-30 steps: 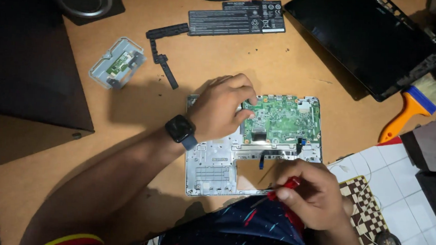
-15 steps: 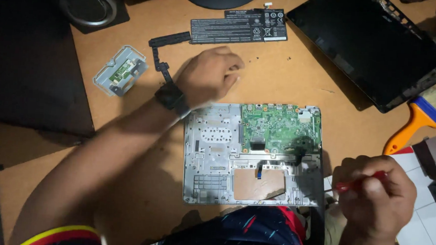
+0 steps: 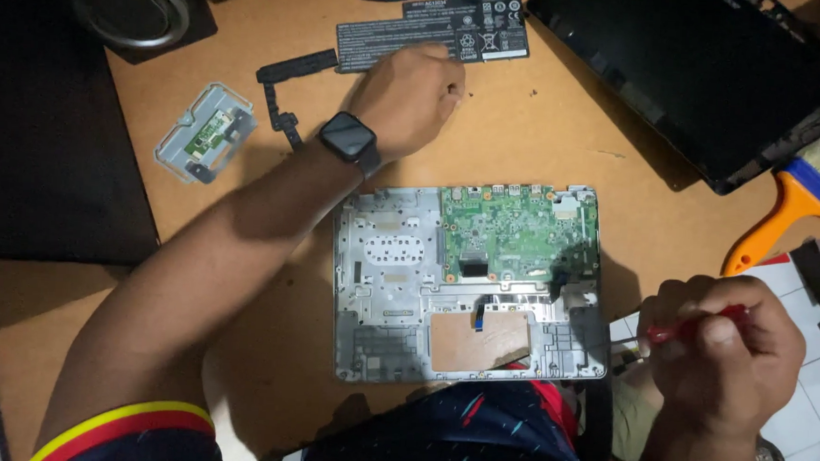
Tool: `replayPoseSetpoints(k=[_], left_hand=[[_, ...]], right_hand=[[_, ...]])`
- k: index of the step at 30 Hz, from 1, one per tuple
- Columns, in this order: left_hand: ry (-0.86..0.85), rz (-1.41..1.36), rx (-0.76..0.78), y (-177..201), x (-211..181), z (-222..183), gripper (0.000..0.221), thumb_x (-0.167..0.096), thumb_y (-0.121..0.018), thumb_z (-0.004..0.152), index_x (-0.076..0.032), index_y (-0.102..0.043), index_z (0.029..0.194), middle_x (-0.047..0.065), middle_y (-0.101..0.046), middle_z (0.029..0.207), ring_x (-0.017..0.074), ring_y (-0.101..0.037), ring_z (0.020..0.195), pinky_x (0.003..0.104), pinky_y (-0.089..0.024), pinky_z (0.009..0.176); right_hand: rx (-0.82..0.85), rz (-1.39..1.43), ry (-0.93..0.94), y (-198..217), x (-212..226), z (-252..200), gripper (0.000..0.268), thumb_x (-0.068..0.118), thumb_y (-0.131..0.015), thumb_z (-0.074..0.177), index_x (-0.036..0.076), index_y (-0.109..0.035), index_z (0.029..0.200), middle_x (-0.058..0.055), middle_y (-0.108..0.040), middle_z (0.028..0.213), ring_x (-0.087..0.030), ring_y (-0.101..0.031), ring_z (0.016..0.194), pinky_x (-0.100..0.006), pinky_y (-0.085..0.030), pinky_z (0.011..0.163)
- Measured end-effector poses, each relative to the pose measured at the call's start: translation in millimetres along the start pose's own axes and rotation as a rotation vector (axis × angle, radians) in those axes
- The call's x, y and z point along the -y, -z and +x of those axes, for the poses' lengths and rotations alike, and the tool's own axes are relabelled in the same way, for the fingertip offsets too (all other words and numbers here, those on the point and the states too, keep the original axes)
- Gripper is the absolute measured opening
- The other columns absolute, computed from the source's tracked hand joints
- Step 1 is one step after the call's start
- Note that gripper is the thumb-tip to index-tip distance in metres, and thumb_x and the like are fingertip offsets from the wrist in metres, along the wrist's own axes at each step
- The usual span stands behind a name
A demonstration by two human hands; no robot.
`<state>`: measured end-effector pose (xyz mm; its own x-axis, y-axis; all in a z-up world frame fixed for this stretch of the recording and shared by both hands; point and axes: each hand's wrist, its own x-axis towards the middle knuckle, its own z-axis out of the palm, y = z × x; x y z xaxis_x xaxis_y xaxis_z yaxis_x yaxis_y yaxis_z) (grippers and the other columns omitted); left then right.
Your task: Reconnecting internal ribbon cables and components to a laptop motherboard during a repair process.
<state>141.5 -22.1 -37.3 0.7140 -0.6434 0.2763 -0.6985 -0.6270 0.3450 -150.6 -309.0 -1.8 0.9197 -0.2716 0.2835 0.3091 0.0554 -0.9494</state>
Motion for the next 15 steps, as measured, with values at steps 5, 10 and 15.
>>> replayPoseSetpoints(k=[5,10,15], left_hand=[[0.038,-0.212,-0.049,65.5,-62.0,-29.6,0.016,-0.013,-0.053,0.095,-0.016,-0.066,0.087,0.001,-0.067,0.088,0.0237,-0.063,0.076,0.045,-0.047,0.057],[0.221,-0.387,0.056,103.5,-102.6,-72.6,0.016,-0.025,-0.059,0.094,-0.026,-0.075,0.096,-0.013,-0.069,0.072,0.0027,-0.063,0.067,0.029,-0.053,0.055],[0.059,-1.087,0.104,101.5,-115.0,-109.9,0.009,0.003,-0.069,0.097,-0.006,-0.068,0.098,0.009,-0.076,0.09,0.0162,-0.076,0.084,0.028,-0.069,0.081]], right_hand=[[-0.105,0.092,-0.119,-7.2,10.3,-0.2,0.038,0.046,-0.065,0.106,0.01,-0.053,0.106,-0.001,-0.044,0.07,-0.008,-0.047,0.056,-0.024,-0.058,0.055],[-0.092,0.387,-0.089,-16.3,2.9,3.8,0.013,0.022,-0.066,0.105,0.013,-0.06,0.112,-0.003,-0.06,0.093,-0.014,-0.053,0.074,-0.028,-0.055,0.068],[-0.083,0.014,-0.032,-40.3,0.1,-6.2,0.01,0.007,-0.063,0.1,0.003,-0.056,0.107,-0.013,-0.059,0.096,-0.019,-0.062,0.074,-0.031,-0.059,0.075]])
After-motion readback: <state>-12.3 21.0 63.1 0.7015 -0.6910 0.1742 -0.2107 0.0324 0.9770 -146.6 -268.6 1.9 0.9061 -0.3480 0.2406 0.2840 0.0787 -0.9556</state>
